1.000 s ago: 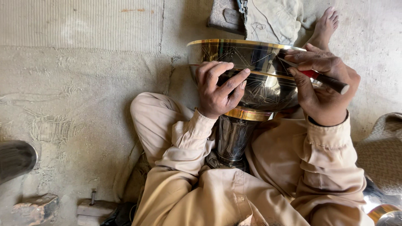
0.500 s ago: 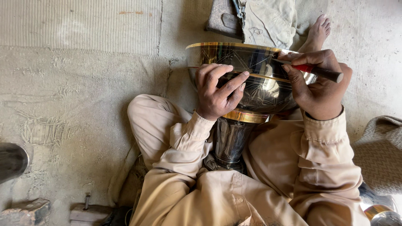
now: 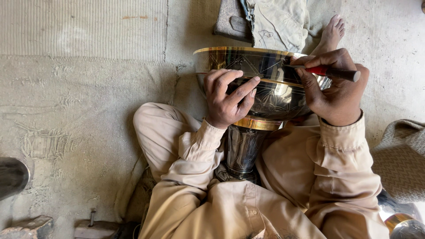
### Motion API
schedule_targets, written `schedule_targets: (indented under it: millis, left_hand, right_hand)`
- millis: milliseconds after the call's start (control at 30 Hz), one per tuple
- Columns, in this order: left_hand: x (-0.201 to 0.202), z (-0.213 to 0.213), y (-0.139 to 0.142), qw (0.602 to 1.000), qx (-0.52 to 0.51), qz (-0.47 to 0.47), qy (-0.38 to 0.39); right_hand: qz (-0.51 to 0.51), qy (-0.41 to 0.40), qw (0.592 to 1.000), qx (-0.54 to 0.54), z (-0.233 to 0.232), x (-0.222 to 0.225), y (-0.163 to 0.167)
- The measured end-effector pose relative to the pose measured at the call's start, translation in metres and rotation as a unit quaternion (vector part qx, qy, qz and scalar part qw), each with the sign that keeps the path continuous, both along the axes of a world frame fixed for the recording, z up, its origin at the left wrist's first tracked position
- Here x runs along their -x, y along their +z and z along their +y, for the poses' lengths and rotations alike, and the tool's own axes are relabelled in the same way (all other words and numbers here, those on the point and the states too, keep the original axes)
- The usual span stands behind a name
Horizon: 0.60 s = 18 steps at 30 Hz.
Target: The person sits on the floor and uses a small hand tool to engrave geometric patterns onto the surface of a metal bowl. The person holds the bowl steady with one hand while carefully carving lines into the metal with the other.
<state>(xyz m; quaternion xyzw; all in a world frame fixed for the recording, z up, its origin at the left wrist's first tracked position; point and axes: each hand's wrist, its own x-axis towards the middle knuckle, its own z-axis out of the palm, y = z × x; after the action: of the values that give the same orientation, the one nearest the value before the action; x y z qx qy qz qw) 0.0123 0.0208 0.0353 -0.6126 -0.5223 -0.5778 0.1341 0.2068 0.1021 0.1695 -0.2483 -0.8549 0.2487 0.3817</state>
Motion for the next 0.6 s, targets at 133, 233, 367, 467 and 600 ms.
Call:
schedule_targets:
  millis: [133, 233, 367, 467, 600]
  left_hand:
    - [0.000, 0.001, -0.001, 1.000, -0.003, 0.000, 0.001]
    - [0.001, 0.000, -0.002, 1.000, -0.002, -0.001, -0.003]
    - [0.001, 0.000, -0.002, 1.000, -0.003, 0.000, -0.001]
    - [0.001, 0.000, -0.002, 1.000, -0.001, 0.000, -0.001]
    - [0.002, -0.001, -0.001, 1.000, 0.004, -0.004, -0.005]
  right_hand:
    - [0.002, 0.002, 1.000, 0.027, 0.004, -0.008, -0.011]
    - [0.009, 0.003, 0.999, 0.031, 0.005, -0.012, -0.017]
    - [0.011, -0.007, 0.999, 0.038, 0.004, -0.014, -0.021]
    - [0.015, -0.010, 0.999, 0.040, 0.004, -0.014, -0.021]
    - [0.036, 0.004, 0.998, 0.052, 0.002, -0.014, -0.021]
